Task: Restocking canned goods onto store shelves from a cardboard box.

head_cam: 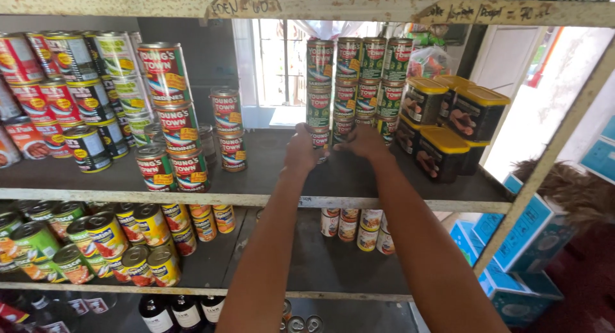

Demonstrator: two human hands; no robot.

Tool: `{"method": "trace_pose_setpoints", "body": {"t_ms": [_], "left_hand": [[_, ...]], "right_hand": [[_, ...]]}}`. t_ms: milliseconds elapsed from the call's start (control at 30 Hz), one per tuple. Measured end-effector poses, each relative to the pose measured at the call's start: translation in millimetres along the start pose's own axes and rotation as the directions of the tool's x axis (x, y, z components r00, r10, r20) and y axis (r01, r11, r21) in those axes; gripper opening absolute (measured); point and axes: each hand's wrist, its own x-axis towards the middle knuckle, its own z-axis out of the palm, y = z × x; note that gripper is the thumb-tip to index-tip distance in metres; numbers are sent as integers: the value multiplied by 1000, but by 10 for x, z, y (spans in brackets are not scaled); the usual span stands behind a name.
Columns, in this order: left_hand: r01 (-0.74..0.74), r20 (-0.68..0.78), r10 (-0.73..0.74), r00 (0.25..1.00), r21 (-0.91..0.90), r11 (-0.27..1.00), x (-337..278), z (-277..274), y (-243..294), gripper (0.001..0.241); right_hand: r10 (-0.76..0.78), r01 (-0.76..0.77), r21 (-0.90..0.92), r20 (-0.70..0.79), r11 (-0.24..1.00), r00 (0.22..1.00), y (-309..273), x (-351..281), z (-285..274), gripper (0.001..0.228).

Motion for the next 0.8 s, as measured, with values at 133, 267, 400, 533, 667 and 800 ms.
{"method": "trace_pose_setpoints", "body": {"t_ms": [133, 267, 400, 533, 667, 800], "left_hand": [[-34, -19, 34, 999, -8, 999, 64, 116, -105, 83], [30, 83, -29, 996, -17, 999, 57, 110, 135, 86], [70, 153, -70, 986, 9, 998, -2, 154, 348, 86], [78, 169, -74, 983, -22, 997, 62, 371, 412, 76], [97, 134, -84, 987, -92, 991, 121, 614, 506, 68], [17, 86, -9, 996, -93, 996, 167, 923, 497, 64]], "right_hand": [[-212, 200, 246, 23, 948, 977, 192, 97, 93, 58], [-151, 17, 663, 146, 748, 978, -326, -511, -331, 69], [-131, 100, 651, -1, 752, 991, -363, -668, -365, 74], [-191, 255, 448, -183, 857, 964, 36, -404, -84, 68], [-57, 126, 361, -196, 924, 979, -25, -575, -254, 54], [-10, 98, 288, -291, 953, 957, 157, -576, -252, 52]]}}
